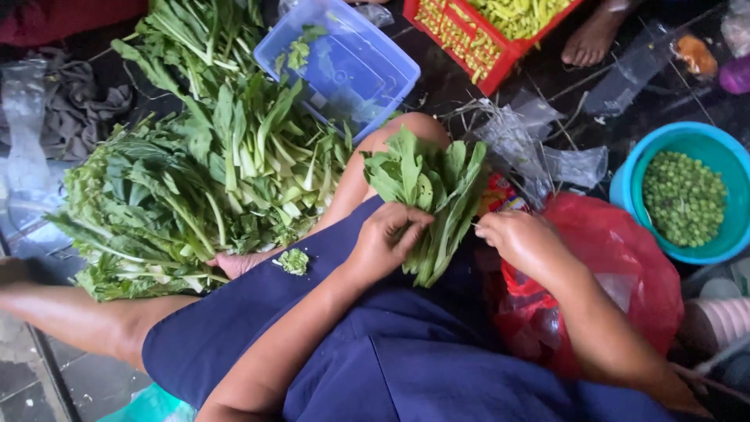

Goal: Gathering mustard greens into bunches and securing them with plastic ties while sitting on the floor.

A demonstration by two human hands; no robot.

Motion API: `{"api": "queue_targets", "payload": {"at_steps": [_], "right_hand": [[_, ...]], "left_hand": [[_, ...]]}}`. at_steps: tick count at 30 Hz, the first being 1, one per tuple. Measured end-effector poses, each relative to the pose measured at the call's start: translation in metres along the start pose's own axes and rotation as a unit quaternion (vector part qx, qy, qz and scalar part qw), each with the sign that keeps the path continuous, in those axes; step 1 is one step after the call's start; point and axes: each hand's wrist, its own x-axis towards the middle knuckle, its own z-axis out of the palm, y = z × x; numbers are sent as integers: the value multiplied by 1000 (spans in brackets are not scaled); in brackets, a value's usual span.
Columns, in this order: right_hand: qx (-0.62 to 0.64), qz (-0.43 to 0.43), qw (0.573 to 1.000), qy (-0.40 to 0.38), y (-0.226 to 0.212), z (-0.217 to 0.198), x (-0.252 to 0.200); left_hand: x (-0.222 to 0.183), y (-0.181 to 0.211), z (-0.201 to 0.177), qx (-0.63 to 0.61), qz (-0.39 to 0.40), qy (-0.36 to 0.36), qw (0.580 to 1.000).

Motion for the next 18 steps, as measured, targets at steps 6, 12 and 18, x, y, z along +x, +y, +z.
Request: {"api": "queue_targets", "payload": {"at_steps": [6, 12, 18], "right_hand": [[-114, -274, 931, 212, -54, -6, 11], [-151, -306, 922, 183, -84, -19, 38], [-105, -300, 935, 156, -99, -43, 30]], "left_hand": [[-1, -5, 7, -64, 41, -1, 997], [-5, -26, 0, -118, 11, 10, 993], [-4, -34, 6, -157, 1, 39, 987]]}}
